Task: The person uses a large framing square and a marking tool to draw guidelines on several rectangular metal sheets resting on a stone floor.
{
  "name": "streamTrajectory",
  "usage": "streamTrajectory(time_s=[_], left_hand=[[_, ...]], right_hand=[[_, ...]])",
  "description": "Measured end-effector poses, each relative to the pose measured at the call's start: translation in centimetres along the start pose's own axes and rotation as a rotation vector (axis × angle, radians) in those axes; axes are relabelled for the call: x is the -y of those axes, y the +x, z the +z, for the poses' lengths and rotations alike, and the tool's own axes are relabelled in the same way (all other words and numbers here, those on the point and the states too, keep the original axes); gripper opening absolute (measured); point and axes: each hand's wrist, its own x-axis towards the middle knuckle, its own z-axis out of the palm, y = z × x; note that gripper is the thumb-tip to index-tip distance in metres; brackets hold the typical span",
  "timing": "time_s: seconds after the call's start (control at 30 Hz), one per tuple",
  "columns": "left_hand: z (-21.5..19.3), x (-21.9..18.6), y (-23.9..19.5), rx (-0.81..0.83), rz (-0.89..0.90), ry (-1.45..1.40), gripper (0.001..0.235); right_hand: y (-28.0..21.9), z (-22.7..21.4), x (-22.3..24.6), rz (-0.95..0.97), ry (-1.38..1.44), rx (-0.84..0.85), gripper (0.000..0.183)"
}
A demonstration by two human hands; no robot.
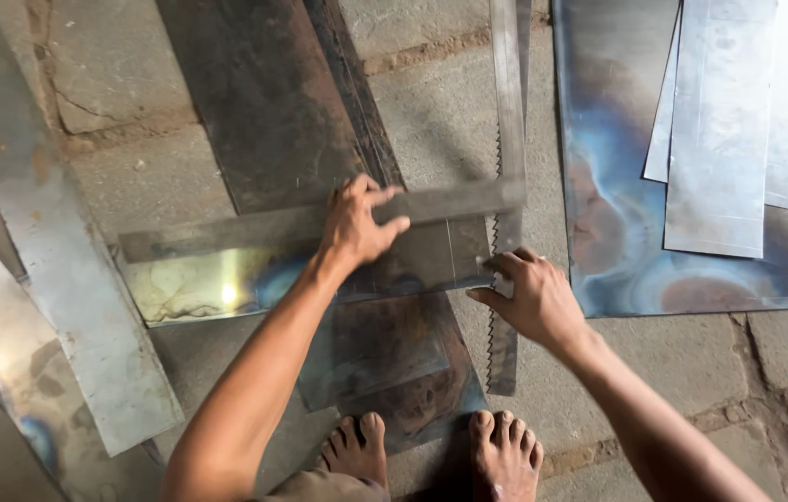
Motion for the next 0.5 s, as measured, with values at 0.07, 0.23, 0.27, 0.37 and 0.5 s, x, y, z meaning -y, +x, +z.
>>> streamTrajectory(time_s=[0.07,0.23,0.27,0.37,0.5], left_hand=[[-1.2,-1.4,-4.4,0.033,0.000,-0.014,0.050],[-4.4,-2.3,-15.9,0.190,-0.060,0.011,0.063],[-4.8,-1.7,-17.1,0.188,-0.047,0.026,0.063],[-4.9,0.0,-18.0,0.181,-0.022,0.077,0.065],[-5.5,1.5,-18.5,-0.001,0.183,0.290,0.081]], right_hand=[[-1.3,1.4,0.7,-0.147,-0.066,-0.278,0.063],[-4.5,7.0,0.4,-0.398,-0.120,-0.212,0.068],[-4.8,8.0,0.4,-0.461,-0.122,-0.172,0.066],[-4.2,9.5,0.4,-0.477,-0.068,-0.188,0.065],[-3.5,9.5,-0.3,-0.458,-0.094,-0.254,0.061]])
